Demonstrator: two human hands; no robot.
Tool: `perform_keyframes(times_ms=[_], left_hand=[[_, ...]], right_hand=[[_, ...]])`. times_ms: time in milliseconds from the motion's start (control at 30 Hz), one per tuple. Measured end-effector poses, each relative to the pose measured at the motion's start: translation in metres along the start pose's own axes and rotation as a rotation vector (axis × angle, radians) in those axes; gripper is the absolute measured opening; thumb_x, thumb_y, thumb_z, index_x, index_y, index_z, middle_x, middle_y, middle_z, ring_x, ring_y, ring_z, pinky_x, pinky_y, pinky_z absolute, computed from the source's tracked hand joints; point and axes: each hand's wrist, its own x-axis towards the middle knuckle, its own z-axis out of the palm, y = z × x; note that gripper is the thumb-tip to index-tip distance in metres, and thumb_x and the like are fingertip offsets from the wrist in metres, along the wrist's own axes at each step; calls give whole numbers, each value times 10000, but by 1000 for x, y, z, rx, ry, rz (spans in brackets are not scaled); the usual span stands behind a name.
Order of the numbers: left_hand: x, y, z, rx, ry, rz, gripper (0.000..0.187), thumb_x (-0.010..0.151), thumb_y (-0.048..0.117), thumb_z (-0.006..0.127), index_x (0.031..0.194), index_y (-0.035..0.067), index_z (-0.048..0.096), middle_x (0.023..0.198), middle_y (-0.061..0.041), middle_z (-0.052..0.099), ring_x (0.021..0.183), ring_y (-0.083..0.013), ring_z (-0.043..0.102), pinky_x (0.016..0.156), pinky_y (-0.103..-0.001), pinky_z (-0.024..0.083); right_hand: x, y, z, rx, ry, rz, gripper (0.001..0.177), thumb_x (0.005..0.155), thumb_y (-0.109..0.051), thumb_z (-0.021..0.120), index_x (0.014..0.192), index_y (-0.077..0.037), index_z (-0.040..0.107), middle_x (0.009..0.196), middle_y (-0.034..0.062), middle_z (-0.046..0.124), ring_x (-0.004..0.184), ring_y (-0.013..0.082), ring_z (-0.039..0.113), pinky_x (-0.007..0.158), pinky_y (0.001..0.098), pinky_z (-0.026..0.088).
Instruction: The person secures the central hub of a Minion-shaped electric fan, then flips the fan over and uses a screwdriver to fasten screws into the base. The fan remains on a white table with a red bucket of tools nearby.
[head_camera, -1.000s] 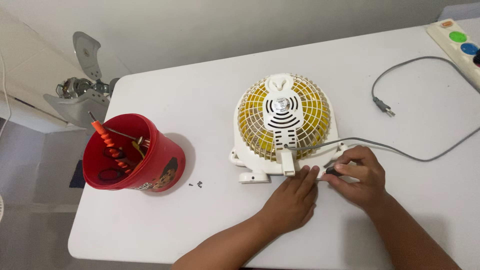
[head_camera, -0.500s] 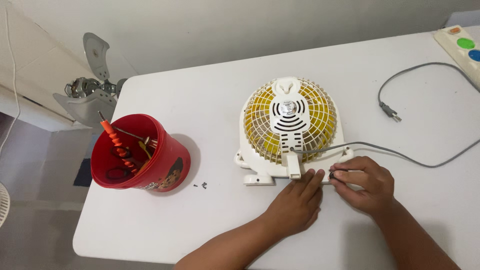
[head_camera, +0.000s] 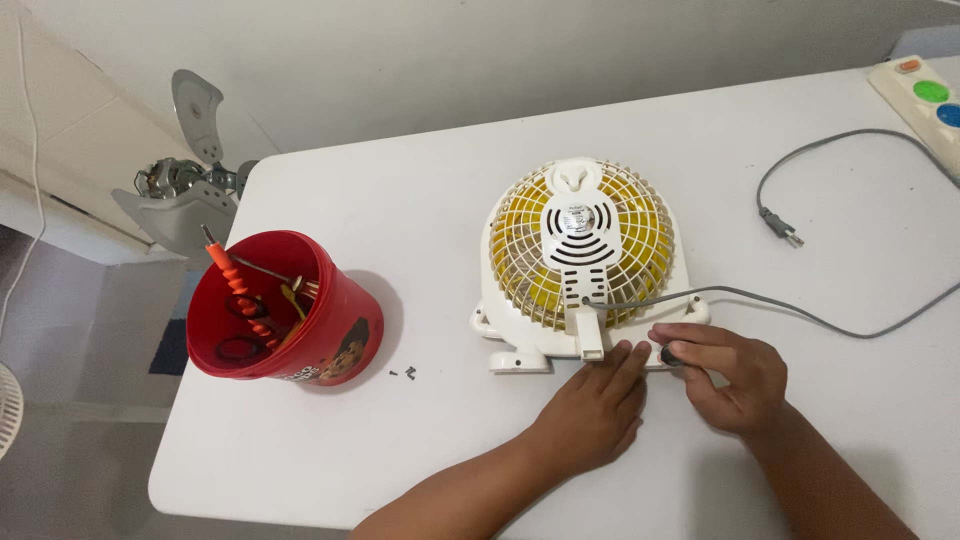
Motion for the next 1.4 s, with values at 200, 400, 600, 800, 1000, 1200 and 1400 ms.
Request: perform_keyframes(times_ms=[200, 400, 600, 800, 1000, 1200, 1400], left_hand=[[2, 0, 0, -13, 5, -5, 518, 846, 192, 739, 1258, -95, 609, 1588, -287, 410, 1446, -417, 483, 1154, -485, 455], [0, 1, -2, -11, 15, 2, 536, 836, 183, 745, 1272, -96, 606, 1585, -284, 412, 1445, -418, 481, 1140, -480, 454], [3, -1, 2, -54, -13, -7, 500, 843, 193, 746, 1234, -87, 609, 1580, -303, 408, 1444, -432, 476, 1139, -479, 458], [0, 0, 0, -27, 45, 3, 499, 850, 175, 750, 1257, -81, 615, 1595, -277, 413, 1447, -414, 486, 1142, -477, 465], [1, -1, 1, -26, 22, -2, 509, 830, 180, 754, 1241, -88, 618, 1578, -279, 419, 1443, -416, 487, 1146, -477, 467], [-1, -1, -1, -20, 10, 10, 513, 854, 181, 746, 1266, -93, 613, 1595, -288, 402, 1456, -414, 473, 1145, -472, 460], [2, -2, -1, -32, -11, 4, 493, 847, 191, 745, 1232, -88, 616, 1566, -296, 405, 1432, -436, 470, 1140, -494, 446]], right_hand=[[2, 2, -1, -128, 19, -69, 330, 785, -7, 807, 1048, -64, 616, 1061, 150, 718, 938, 232, 762, 732, 287, 649], [-6, 8, 4, -123, 65, -53, 376, 710, -102, 907, 973, -94, 639, 979, 95, 638, 883, 164, 714, 719, 270, 623], [-4, 10, 1, -200, 31, -60, 474, 664, -183, 924, 1013, -78, 621, 975, 92, 651, 871, 194, 698, 697, 273, 583], [4, 0, -6, 79, -4, 65, 305, 837, 118, 623, 1097, -40, 597, 1157, 195, 719, 1024, 276, 775, 832, 307, 679], [3, 2, -8, -68, 1, 3, 353, 770, -11, 813, 1056, -78, 618, 1042, 162, 719, 938, 231, 767, 747, 276, 662], [-2, 7, -6, -111, 50, -14, 428, 696, -125, 909, 1017, -115, 625, 928, 100, 638, 847, 153, 694, 689, 250, 591], [-3, 5, -6, 33, 12, 26, 391, 766, 101, 623, 1111, -80, 584, 1170, 243, 687, 1118, 290, 717, 951, 401, 613]])
